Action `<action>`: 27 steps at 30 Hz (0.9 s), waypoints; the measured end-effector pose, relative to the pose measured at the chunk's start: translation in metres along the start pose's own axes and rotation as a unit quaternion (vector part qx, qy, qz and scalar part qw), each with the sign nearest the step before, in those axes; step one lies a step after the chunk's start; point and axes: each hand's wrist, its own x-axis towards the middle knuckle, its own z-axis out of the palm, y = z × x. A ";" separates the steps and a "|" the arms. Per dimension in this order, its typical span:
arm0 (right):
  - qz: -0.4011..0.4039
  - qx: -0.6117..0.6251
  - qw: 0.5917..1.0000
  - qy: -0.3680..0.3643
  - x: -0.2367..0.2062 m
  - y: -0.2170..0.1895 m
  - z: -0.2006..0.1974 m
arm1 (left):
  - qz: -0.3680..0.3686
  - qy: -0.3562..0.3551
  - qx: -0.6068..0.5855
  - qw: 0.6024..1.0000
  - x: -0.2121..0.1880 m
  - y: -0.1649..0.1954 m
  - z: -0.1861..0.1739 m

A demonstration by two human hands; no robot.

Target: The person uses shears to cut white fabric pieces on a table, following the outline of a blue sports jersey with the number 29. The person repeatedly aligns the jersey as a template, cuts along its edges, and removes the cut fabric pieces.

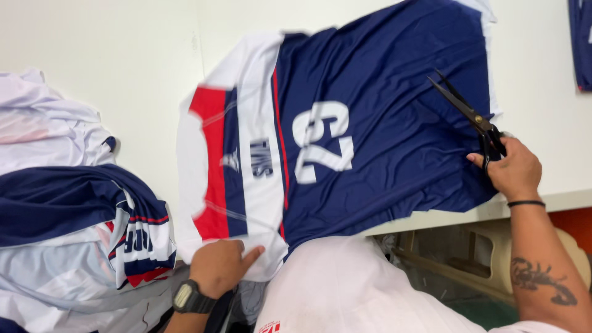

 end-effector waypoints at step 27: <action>-0.242 -0.065 0.961 0.114 0.226 -0.157 0.050 | 0.053 0.413 0.020 0.909 0.284 -0.032 -0.182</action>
